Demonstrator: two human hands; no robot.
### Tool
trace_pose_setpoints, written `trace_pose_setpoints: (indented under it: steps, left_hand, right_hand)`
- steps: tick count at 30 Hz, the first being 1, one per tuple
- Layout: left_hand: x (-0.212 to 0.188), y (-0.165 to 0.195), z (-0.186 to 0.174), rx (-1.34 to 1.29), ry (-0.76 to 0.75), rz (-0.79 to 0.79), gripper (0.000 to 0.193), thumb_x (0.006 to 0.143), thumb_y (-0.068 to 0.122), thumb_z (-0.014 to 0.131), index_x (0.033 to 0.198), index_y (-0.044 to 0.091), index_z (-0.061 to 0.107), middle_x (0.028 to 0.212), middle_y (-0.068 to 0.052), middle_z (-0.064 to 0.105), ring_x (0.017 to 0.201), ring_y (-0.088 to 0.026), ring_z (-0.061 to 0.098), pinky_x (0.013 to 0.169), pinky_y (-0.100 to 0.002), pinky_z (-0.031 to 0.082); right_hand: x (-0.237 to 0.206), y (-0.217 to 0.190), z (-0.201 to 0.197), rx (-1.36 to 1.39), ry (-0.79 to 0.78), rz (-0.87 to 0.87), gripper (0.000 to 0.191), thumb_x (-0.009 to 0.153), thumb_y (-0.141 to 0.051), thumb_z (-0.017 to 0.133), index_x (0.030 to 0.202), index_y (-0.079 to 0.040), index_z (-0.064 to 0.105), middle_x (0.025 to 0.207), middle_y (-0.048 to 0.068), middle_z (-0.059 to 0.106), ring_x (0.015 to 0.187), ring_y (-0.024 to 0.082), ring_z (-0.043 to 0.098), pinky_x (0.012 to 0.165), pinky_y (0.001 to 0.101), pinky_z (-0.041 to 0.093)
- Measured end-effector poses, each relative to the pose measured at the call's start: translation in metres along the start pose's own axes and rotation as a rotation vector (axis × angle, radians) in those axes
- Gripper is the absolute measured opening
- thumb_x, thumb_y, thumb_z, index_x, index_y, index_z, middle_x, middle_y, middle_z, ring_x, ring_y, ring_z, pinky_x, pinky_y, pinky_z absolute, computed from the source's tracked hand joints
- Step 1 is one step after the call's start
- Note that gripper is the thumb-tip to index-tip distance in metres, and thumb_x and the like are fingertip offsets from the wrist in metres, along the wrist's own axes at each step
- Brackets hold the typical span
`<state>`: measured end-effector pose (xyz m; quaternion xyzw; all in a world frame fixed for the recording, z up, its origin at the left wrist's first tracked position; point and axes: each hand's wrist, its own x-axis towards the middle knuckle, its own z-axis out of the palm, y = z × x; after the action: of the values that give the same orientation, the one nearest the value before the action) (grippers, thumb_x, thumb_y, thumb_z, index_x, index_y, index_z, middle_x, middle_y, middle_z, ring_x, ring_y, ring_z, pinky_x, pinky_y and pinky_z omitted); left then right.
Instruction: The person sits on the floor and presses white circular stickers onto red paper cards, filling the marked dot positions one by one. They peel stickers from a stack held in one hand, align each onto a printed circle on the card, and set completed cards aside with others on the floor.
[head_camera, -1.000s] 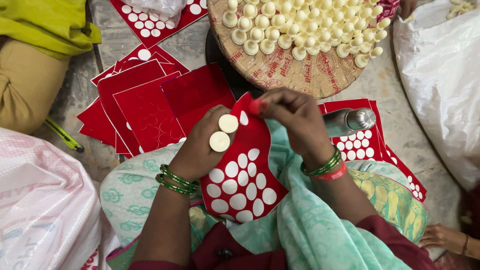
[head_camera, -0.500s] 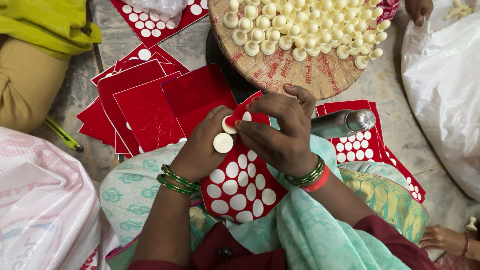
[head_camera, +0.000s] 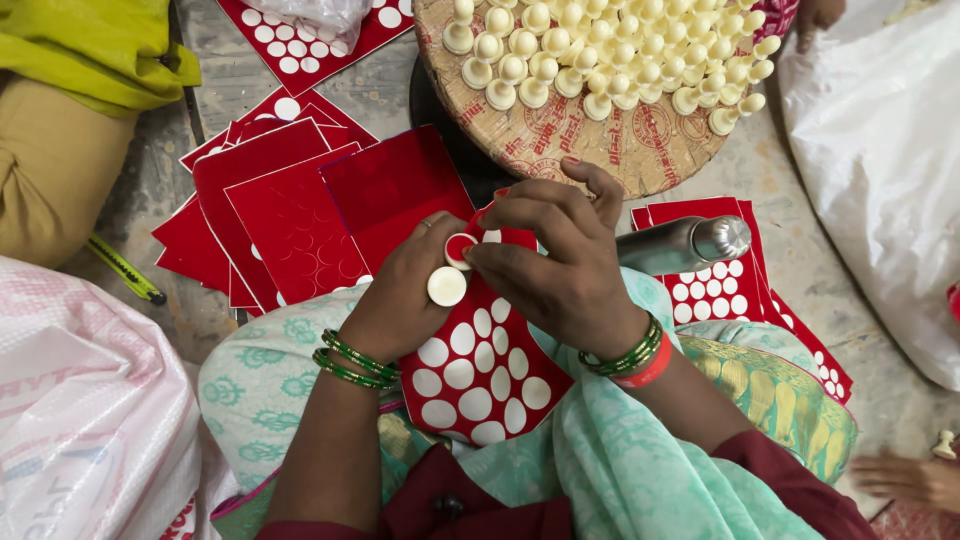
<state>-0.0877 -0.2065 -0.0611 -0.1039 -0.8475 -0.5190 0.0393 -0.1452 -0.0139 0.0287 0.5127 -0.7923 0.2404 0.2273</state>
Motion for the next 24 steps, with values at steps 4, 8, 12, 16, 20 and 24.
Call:
trace_pose_setpoints:
  steps: [4, 8, 12, 16, 20, 24]
  left_hand:
    - [-0.001, -0.003, 0.001, -0.002, 0.002, 0.038, 0.06, 0.086, 0.005, 0.067, 0.141, 0.002, 0.044, 0.14, -0.021, 0.054, 0.128, -0.039, 0.057, 0.104, -0.046, 0.048]
    - [-0.001, -0.002, 0.001, -0.019, -0.004, 0.022, 0.058, 0.087, 0.005, 0.067, 0.14, 0.003, 0.045, 0.138, -0.02, 0.055, 0.127, -0.038, 0.058, 0.103, -0.045, 0.049]
    - [0.0, 0.0, 0.0, -0.021, -0.03, -0.013, 0.055, 0.088, 0.006, 0.066, 0.139, 0.003, 0.045, 0.134, -0.018, 0.057, 0.124, -0.036, 0.06, 0.101, -0.045, 0.05]
    - [0.001, 0.003, -0.001, -0.01, -0.023, 0.001, 0.057, 0.086, 0.005, 0.066, 0.139, 0.001, 0.044, 0.134, -0.019, 0.056, 0.121, -0.037, 0.059, 0.099, -0.045, 0.049]
    - [0.0, 0.006, -0.004, -0.088, -0.004, 0.014, 0.048, 0.088, 0.003, 0.063, 0.135, 0.004, 0.05, 0.13, -0.017, 0.059, 0.122, -0.035, 0.062, 0.101, -0.042, 0.051]
    - [0.0, 0.006, -0.006, -0.087, 0.001, 0.042, 0.05, 0.086, 0.002, 0.063, 0.134, 0.004, 0.05, 0.128, -0.017, 0.059, 0.122, -0.036, 0.061, 0.101, -0.042, 0.05]
  right_hand:
    - [0.003, 0.0, -0.007, 0.014, -0.077, 0.012, 0.018, 0.089, -0.02, 0.085, 0.104, -0.02, 0.075, 0.119, -0.001, 0.066, 0.121, 0.021, 0.061, 0.118, 0.053, 0.03]
    - [0.005, -0.001, -0.01, 0.018, -0.11, 0.017, 0.019, 0.088, -0.02, 0.084, 0.105, -0.021, 0.076, 0.119, -0.002, 0.066, 0.122, 0.02, 0.06, 0.118, 0.0529, 0.03]
    - [0.005, -0.002, -0.011, 0.01, -0.112, 0.009, 0.019, 0.089, -0.02, 0.084, 0.106, -0.021, 0.076, 0.118, -0.002, 0.065, 0.123, 0.02, 0.06, 0.118, 0.0529, 0.03]
    - [0.004, -0.002, -0.011, -0.004, -0.142, 0.005, 0.022, 0.088, -0.019, 0.083, 0.108, -0.023, 0.077, 0.119, -0.002, 0.065, 0.123, 0.02, 0.06, 0.118, 0.0529, 0.03]
    - [0.003, -0.002, -0.012, -0.013, -0.188, 0.017, 0.025, 0.087, -0.019, 0.081, 0.111, -0.024, 0.076, 0.122, -0.002, 0.064, 0.124, 0.021, 0.059, 0.118, 0.0524, 0.031]
    - [0.001, 0.001, -0.02, 0.093, -0.23, 0.099, 0.035, 0.087, -0.016, 0.079, 0.12, -0.024, 0.075, 0.128, 0.003, 0.062, 0.122, 0.025, 0.058, 0.108, 0.0481, 0.034]
